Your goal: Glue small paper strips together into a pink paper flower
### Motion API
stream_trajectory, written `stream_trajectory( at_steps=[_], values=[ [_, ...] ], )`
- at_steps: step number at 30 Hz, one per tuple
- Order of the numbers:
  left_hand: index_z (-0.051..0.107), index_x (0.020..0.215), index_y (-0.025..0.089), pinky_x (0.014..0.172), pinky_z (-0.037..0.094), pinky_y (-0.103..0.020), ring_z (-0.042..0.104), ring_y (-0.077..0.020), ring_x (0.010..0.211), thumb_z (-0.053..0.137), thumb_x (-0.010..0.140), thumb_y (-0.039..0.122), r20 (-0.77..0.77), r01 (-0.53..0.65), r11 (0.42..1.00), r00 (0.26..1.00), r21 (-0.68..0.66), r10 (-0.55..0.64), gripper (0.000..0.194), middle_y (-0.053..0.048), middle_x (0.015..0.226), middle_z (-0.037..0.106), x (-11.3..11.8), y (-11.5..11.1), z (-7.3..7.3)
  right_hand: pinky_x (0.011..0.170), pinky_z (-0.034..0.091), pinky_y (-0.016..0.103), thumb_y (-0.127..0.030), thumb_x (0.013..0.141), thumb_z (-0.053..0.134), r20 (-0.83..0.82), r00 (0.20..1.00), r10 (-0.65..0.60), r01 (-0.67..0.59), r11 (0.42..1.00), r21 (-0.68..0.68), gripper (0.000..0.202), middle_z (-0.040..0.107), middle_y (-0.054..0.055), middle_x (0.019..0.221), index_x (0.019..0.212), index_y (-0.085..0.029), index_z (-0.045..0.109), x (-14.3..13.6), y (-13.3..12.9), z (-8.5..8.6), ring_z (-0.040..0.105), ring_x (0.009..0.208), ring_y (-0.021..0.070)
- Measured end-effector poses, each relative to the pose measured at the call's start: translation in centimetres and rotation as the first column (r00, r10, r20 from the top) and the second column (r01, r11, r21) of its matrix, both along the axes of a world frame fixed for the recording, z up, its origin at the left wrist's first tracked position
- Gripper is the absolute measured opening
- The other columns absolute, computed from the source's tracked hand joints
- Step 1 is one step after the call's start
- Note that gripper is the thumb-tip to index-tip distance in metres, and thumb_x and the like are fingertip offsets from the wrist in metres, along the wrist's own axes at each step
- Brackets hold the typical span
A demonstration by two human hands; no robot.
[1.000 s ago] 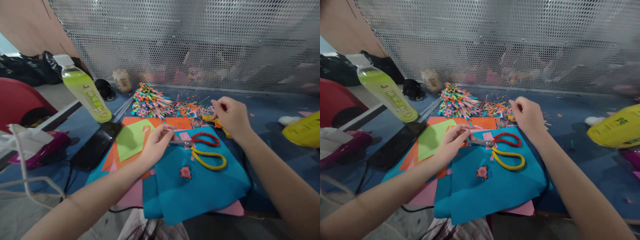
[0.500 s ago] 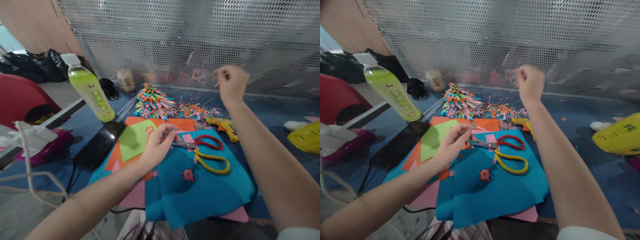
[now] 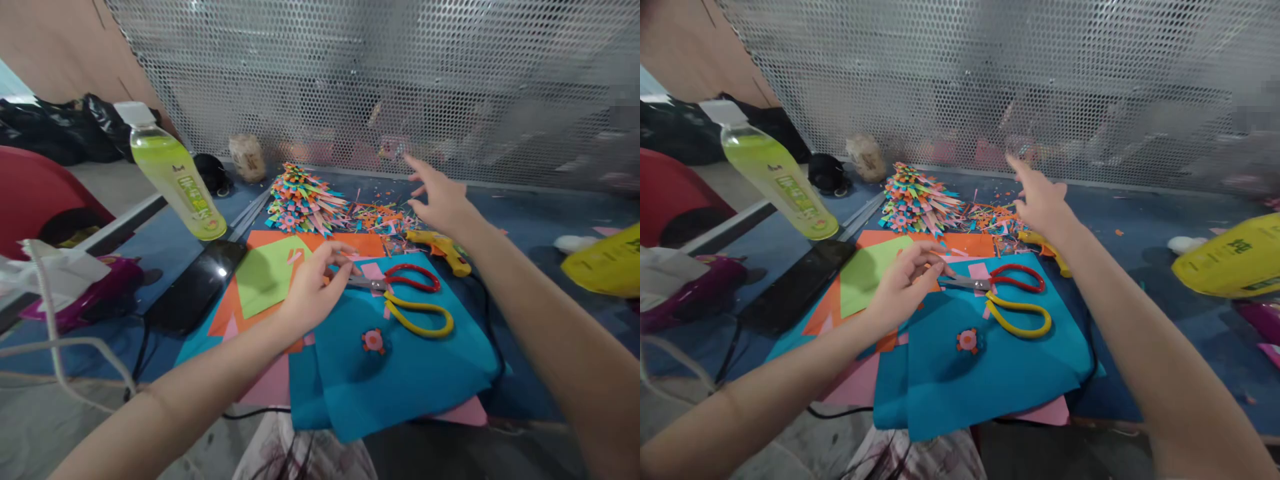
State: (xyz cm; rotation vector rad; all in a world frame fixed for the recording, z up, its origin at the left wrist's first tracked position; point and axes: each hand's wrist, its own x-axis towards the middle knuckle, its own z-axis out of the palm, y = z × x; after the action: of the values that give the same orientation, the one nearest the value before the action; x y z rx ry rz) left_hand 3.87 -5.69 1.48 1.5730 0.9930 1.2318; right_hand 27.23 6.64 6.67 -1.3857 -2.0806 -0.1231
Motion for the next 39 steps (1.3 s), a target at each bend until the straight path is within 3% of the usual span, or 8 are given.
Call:
stream_trajectory(
  at_steps=[4,7,10,15,19,30,35,39],
  values=[
    [0.05,0.103,0.018,0.067,0.045,-0.023,0.062,-0.0144,0.084,0.051,0.086,0.022,-0.02,-0.046,0.997,0.999,0.056,0.047,0.017,-0.004,0.086,0.065,0.0,0.2,-0.1,0.093,0.027,0.051,-0.026,0.087,0.051,0.245,0.939,0.241,-0.213,0.968,-0.135,0.016,0.071,0.005,0.093,0.09,-0.022,0.066,-2.8,-7.7,-1.7,0.063,0.089,0.024],
    [0.049,0.105,0.018,0.065,0.044,-0.023,0.061,-0.0133,0.083,0.055,0.084,0.022,-0.039,-0.086,0.991,0.995,0.101,0.091,0.022,-0.005,0.09,0.065,-0.1,0.5,-0.1,0.09,0.031,0.046,-0.035,0.089,0.053,0.222,0.8,0.557,-0.437,0.795,-0.421,0.018,0.07,0.005,0.09,0.09,-0.023,0.066,-3.9,-12.4,-2.1,0.062,0.089,0.0243],
    [0.051,0.103,0.019,0.067,0.044,-0.023,0.06,-0.0131,0.083,0.053,0.085,0.021,-0.143,-0.067,0.983,0.985,0.171,0.092,0.018,-0.004,0.091,0.065,-0.7,0.9,0.5,0.088,0.036,0.044,-0.048,0.079,0.064,0.099,0.781,0.617,-0.455,0.671,-0.586,0.033,0.068,0.005,0.098,0.103,-0.025,0.063,-4.0,-14.7,-2.1,0.061,0.094,0.026],
    [0.062,0.097,0.023,0.072,0.042,-0.028,0.06,-0.0182,0.082,0.062,0.076,0.022,-0.672,0.313,0.943,0.723,0.113,-0.159,0.02,-0.002,0.086,0.067,-3.1,1.4,2.1,0.089,0.035,0.045,-0.042,0.082,0.061,0.107,0.805,0.584,-0.391,0.658,-0.644,0.035,0.065,0.008,0.104,0.111,-0.022,0.06,-3.7,-14.8,-2.6,0.059,0.099,0.0277],
    [0.065,0.097,0.024,0.064,0.04,-0.027,0.06,-0.0198,0.077,0.068,0.067,0.021,-0.8,0.344,0.934,0.532,-0.097,-0.279,0.031,-0.002,0.085,0.067,-4.6,1.7,2.2,0.091,0.034,0.043,-0.036,0.087,0.055,0.059,0.798,0.6,-0.429,0.634,-0.644,0.025,0.066,0.005,0.104,0.109,-0.024,0.061,-3.4,-14.5,-2.9,0.059,0.1,0.0249],
    [0.06,0.091,0.019,0.069,0.041,-0.028,0.061,-0.0201,0.077,0.047,0.083,0.014,-0.912,0.296,0.955,0.4,0.032,-0.094,0.016,-0.006,0.085,0.067,-4.1,2.0,1.2,0.093,0.041,0.035,-0.024,0.087,0.054,-0.152,0.79,0.594,-0.516,0.51,-0.688,0.032,0.064,0.004,0.107,0.119,-0.026,0.054,-2.9,-14.6,-2.9,0.059,0.103,0.0187],
    [0.061,0.096,0.02,0.073,0.042,-0.028,0.061,-0.0201,0.082,0.051,0.085,0.024,-0.84,0.261,0.954,0.543,0.146,-0.02,0.015,-0.005,0.087,0.067,-3.8,1.8,2.0,0.083,0.051,0.029,-0.019,0.087,0.053,-0.366,0.799,0.477,-0.578,0.443,-0.685,0.037,0.062,0.004,0.108,0.122,-0.027,0.049,-3.1,-14.9,-3.5,0.064,0.093,0.0155],
    [0.061,0.106,0.023,0.068,0.044,-0.026,0.063,-0.016,0.076,0.059,0.082,0.032,-0.618,0.34,0.94,0.744,0.022,-0.255,0.025,-0.002,0.084,0.068,-2.8,0.8,2.5,0.079,0.056,0.032,-0.021,0.084,0.056,-0.625,0.742,0.241,-0.654,0.464,-0.598,0.041,0.057,0.006,0.112,0.122,-0.026,0.041,-3.5,-14.5,-4.6,0.068,0.085,0.015]
  ],
)
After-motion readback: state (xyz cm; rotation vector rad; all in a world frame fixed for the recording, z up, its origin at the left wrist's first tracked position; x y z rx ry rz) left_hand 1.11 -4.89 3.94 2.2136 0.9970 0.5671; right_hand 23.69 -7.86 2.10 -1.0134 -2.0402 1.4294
